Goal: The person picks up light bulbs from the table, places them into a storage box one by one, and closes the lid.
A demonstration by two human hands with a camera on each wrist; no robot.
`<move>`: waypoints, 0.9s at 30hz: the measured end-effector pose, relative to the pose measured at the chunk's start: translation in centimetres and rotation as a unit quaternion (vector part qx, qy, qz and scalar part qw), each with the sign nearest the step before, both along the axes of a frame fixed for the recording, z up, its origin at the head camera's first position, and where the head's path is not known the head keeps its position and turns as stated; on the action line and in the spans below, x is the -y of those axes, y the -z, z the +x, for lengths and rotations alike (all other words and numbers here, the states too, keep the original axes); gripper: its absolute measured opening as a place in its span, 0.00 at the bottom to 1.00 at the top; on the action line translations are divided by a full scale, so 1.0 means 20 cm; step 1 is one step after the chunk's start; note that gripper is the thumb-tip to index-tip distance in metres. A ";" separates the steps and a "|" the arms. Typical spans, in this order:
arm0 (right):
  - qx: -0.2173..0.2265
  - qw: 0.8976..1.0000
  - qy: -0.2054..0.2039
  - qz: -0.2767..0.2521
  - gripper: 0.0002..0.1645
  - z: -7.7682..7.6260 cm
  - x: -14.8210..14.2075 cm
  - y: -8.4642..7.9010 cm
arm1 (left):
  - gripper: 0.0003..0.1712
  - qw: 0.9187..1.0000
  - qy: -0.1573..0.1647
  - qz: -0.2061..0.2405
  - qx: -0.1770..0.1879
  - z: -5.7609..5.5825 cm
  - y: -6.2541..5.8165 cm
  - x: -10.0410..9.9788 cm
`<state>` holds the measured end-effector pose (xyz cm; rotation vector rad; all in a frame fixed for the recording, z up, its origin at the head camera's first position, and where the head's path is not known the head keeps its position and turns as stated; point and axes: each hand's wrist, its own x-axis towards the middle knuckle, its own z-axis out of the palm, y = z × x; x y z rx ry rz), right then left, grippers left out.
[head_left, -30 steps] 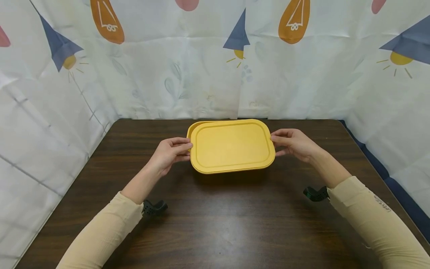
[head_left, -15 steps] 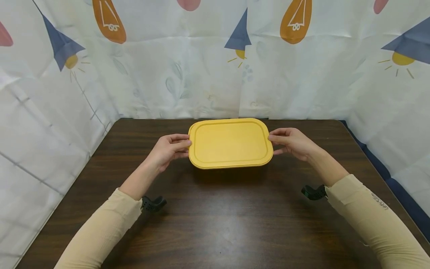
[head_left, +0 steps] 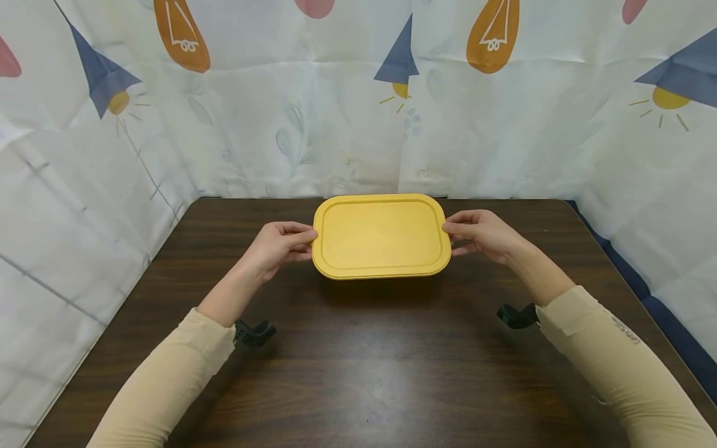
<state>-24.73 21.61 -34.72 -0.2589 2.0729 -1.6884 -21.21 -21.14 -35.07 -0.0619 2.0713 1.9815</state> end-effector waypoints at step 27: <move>-0.010 0.999 0.033 0.014 0.27 -0.07 0.10 0.01 | 0.26 0.998 0.003 -0.055 0.011 -0.12 -0.02 0.05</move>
